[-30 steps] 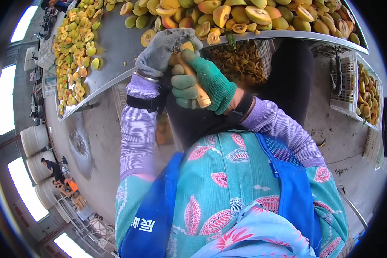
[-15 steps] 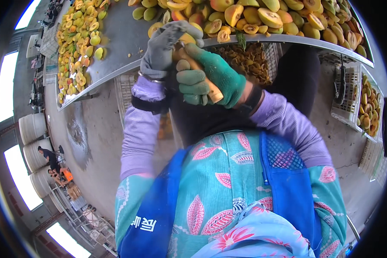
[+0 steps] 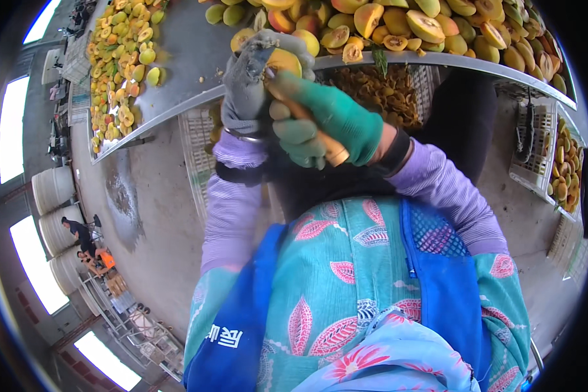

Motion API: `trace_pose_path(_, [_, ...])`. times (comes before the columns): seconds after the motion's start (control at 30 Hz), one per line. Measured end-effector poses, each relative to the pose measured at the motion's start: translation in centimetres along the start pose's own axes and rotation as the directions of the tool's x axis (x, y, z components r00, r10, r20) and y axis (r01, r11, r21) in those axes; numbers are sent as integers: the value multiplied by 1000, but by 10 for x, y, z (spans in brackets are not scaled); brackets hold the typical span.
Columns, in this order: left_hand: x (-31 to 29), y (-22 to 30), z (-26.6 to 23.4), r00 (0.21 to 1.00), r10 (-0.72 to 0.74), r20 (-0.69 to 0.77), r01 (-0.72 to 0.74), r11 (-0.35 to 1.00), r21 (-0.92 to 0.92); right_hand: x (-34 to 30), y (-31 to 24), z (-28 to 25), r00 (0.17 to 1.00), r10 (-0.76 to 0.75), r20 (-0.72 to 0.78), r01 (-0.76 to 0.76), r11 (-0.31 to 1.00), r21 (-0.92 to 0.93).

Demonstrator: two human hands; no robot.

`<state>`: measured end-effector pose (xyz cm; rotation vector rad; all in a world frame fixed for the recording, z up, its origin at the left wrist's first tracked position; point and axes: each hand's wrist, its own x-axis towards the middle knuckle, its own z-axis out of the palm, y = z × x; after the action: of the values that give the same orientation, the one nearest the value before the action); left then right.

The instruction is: The person picks up a peach from a metal table, removes the pit using a handheld tool, and drops the pit into a basket. They place the pitted peach halves back onto the table and repeat the process for several peaches.

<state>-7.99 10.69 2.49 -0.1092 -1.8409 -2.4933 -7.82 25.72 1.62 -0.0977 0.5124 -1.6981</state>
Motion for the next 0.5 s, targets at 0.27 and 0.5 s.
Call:
trace_pose_path(0.27, [-2, 10, -5, 993, 116, 37, -120, 976, 179, -2, -8, 12, 999, 25, -23, -28, 989, -143])
trace_pose_path(0.5, [-8, 6, 21, 929, -240, -280, 46, 828, -558, 18, 2, -10, 758, -125, 640, -203, 887, 414])
